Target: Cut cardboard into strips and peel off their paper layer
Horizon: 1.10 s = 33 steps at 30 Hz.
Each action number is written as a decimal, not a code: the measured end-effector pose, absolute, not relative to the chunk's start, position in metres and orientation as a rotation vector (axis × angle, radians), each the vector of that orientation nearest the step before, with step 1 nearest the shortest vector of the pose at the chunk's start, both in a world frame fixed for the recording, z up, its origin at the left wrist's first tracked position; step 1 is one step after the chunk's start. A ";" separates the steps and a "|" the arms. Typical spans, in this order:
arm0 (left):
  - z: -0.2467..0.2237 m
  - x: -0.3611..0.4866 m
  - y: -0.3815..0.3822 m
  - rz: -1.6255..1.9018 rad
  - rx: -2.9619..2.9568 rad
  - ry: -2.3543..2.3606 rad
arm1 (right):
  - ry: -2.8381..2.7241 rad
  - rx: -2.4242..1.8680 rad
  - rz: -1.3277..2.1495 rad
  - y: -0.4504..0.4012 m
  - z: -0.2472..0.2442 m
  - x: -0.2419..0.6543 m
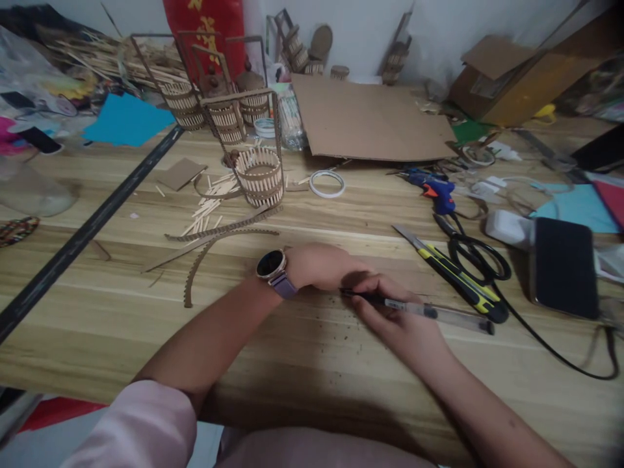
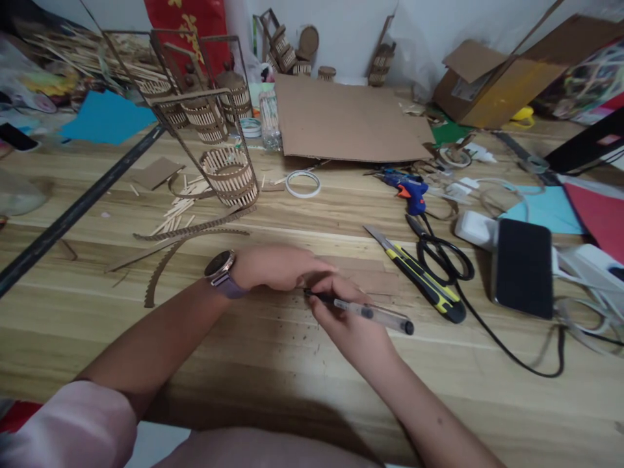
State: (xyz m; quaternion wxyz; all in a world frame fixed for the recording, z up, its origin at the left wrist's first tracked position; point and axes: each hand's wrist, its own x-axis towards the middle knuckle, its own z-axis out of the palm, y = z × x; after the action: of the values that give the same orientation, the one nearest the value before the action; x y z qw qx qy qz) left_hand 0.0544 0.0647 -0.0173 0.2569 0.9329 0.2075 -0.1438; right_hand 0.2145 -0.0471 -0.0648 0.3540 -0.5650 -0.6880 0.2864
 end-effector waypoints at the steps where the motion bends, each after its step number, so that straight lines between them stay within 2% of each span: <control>1: -0.018 0.055 0.065 -0.402 2.538 0.562 | -1.775 -1.453 0.744 -0.046 -0.066 0.214; 10: -0.022 0.055 0.065 -0.476 2.600 0.595 | -1.765 -1.481 0.723 -0.047 -0.068 0.219; 17: -0.020 0.055 0.063 -0.565 2.574 0.683 | -1.712 -1.735 0.563 -0.058 -0.062 0.280; 21: -0.022 0.056 0.063 -0.584 2.557 0.707 | -1.684 -1.898 0.338 -0.073 -0.061 0.325; 28: -0.028 0.055 0.066 -0.535 2.591 0.677 | -2.214 -1.864 -0.490 -0.067 -0.062 0.325; 33: -0.030 0.054 0.066 -0.496 2.588 0.682 | -2.319 -1.852 -0.552 -0.044 -0.055 0.295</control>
State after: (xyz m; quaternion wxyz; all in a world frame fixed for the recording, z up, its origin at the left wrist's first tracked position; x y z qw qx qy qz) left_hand 0.0539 0.0658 -0.0296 0.2086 0.9299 0.2449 -0.1782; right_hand 0.2950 -0.0435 -0.0550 0.0615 -0.6123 -0.7668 -0.1825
